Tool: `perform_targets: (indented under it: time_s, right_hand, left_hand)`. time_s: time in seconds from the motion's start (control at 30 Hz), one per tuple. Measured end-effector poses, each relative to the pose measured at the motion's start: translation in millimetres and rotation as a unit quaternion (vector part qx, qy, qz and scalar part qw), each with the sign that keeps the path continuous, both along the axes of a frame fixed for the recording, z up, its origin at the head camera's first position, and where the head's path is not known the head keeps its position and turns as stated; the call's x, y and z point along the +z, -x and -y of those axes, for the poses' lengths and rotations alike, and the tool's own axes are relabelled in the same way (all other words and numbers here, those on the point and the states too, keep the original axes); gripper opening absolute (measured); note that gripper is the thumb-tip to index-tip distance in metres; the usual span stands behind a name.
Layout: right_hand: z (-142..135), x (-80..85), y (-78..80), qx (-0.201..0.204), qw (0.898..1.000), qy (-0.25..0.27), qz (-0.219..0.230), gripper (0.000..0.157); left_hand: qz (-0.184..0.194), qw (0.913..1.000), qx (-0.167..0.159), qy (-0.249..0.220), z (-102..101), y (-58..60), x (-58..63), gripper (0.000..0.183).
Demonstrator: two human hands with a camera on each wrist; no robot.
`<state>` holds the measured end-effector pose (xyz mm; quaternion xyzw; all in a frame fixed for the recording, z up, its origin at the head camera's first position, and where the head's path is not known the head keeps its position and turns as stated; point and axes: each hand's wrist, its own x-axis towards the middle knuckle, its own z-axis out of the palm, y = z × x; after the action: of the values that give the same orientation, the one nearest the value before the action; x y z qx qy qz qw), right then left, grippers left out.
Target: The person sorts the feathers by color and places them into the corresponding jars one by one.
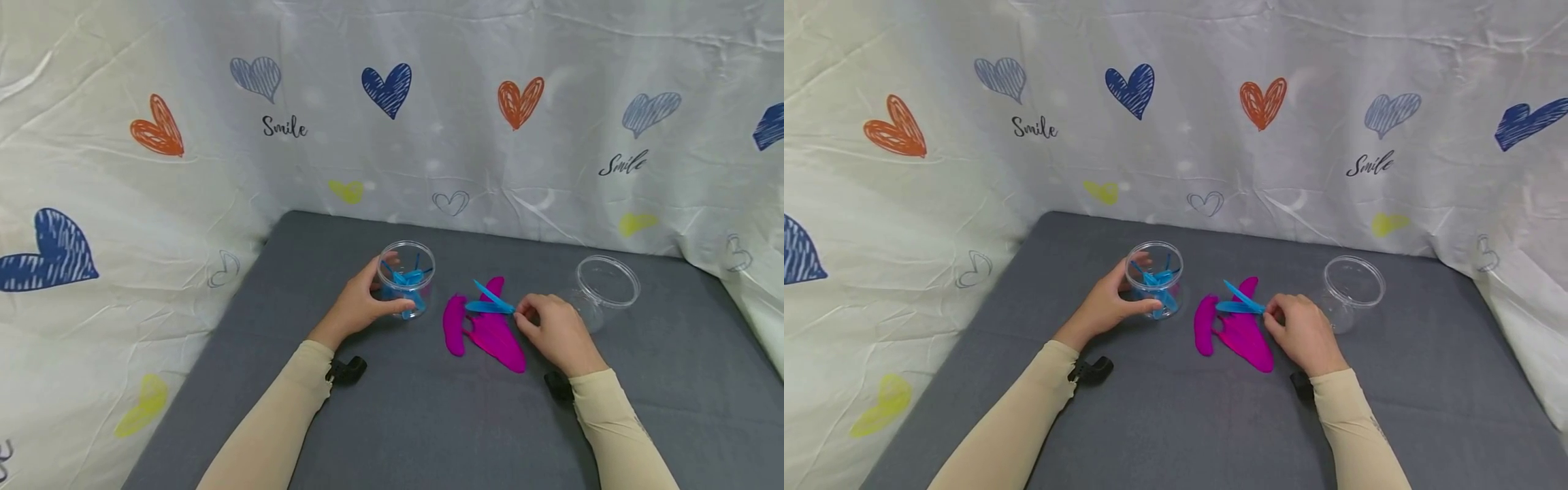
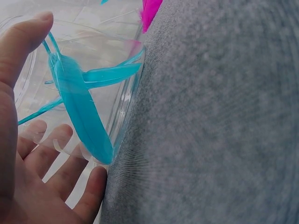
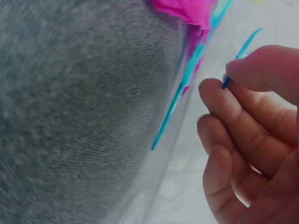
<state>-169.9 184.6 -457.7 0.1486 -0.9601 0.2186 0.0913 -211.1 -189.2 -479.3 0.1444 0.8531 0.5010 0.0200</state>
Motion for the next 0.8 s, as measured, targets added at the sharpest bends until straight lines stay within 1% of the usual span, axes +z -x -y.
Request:
perform_targets:
  time_s: [0.13, 0.23, 0.4, 0.47, 0.57, 0.67, 0.8]
  right_hand:
    - [1, 8.7, -4.1, 0.006, 1.000, 0.010, -0.008, 0.004]
    - [4, 20.0, -3.8, 0.016, 1.000, 0.015, -0.019, 0.004]
    - [20, 48.7, 7.9, 0.056, 0.998, 0.015, -0.037, 0.003]
    - [28, 61.9, 13.2, 0.069, 0.997, 0.014, -0.045, 0.005]
    - [41, 79.7, 20.8, 0.092, 0.994, 0.006, -0.053, 0.003]
    - [57, 92.9, 27.4, 0.118, 0.991, -0.014, -0.066, 0.003]
    - [77, 106.0, 32.3, 0.144, 0.985, -0.041, -0.083, 0.005]
  left_hand:
    - [0.000, 1.0000, -0.009, -0.003, -2, -1.2, 0.4, 0.093]
    - [0.003, 0.9999, -0.010, -0.005, -2, -2.6, 0.7, 0.093]
    - [0.004, 1.0000, 0.001, -0.006, 2, -4.8, 2.5, 0.093]
    - [0.001, 1.0000, -0.001, -0.004, 2, -4.6, 3.6, 0.094]
    - [0.001, 1.0000, -0.004, 0.000, 2, -3.9, 4.5, 0.094]
    - [0.005, 1.0000, -0.001, 0.000, 3, -3.7, 4.5, 0.096]
    - [0.006, 1.0000, 0.000, -0.001, 3, -3.9, 4.3, 0.098]
